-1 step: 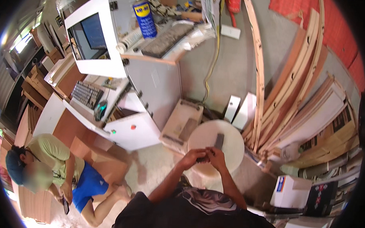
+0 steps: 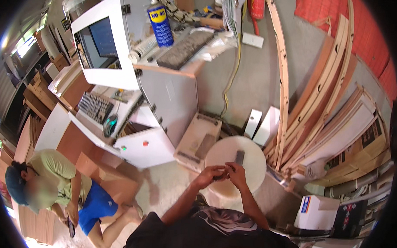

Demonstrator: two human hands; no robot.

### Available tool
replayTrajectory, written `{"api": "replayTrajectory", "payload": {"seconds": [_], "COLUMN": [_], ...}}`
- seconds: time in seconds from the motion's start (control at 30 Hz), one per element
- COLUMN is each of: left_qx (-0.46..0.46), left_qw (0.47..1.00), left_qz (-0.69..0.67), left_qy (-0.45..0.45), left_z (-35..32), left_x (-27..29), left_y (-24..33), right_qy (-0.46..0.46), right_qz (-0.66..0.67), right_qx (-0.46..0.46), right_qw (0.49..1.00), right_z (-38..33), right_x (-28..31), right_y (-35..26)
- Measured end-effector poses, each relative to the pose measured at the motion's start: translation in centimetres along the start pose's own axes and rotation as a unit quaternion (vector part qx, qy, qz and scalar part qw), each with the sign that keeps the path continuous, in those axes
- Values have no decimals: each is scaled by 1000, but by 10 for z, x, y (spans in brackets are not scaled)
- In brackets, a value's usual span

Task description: The person walks through a workshop and uses a wrench to tighten a bolt on a large piece of machinery. They then move to a cluttered workbench, pick up a small metal component, and use a screwdriver to manipulate it.

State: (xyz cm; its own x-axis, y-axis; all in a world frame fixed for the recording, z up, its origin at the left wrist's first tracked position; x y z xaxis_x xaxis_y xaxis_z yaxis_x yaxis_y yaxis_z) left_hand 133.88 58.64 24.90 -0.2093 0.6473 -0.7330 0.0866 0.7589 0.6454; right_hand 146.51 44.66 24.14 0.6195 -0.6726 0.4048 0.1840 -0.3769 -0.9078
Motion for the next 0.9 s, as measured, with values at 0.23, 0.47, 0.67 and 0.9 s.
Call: {"api": "replayTrajectory", "payload": {"seconds": [0.23,0.47,0.67,0.9], "left_qx": [41,72,83,129], "left_qw": [994,984,975,957], "left_qz": [-43,30,45,27], "left_qy": [90,158,202,260], "left_z": [7,-14,-30,-44], "left_x": [101,165,206,230], "left_y": [77,135,149,153], "right_qy": [103,154,148,207], "right_qz": [159,-58,-211,-371], "right_qx": [136,401,415,450], "right_qw": [972,901,872,785], "right_z": [130,200,311,419], "right_x": [61,101,96,78], "right_y": [-238,-476,-542,-567]}}
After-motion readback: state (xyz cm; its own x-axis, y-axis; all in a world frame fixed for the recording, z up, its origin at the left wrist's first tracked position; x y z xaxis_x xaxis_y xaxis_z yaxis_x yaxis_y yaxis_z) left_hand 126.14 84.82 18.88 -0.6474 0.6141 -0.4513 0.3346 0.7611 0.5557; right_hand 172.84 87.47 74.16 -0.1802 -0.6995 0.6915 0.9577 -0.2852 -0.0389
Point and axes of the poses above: each hand's wrist, its own z-axis towards the middle knuckle, its own x-axis out of the back of the hand, y = z × x, the point moved 1 cm from there along z, towards the middle knuckle, and after that the axes turned 8 degrees about -z, right-handed, at the moved point
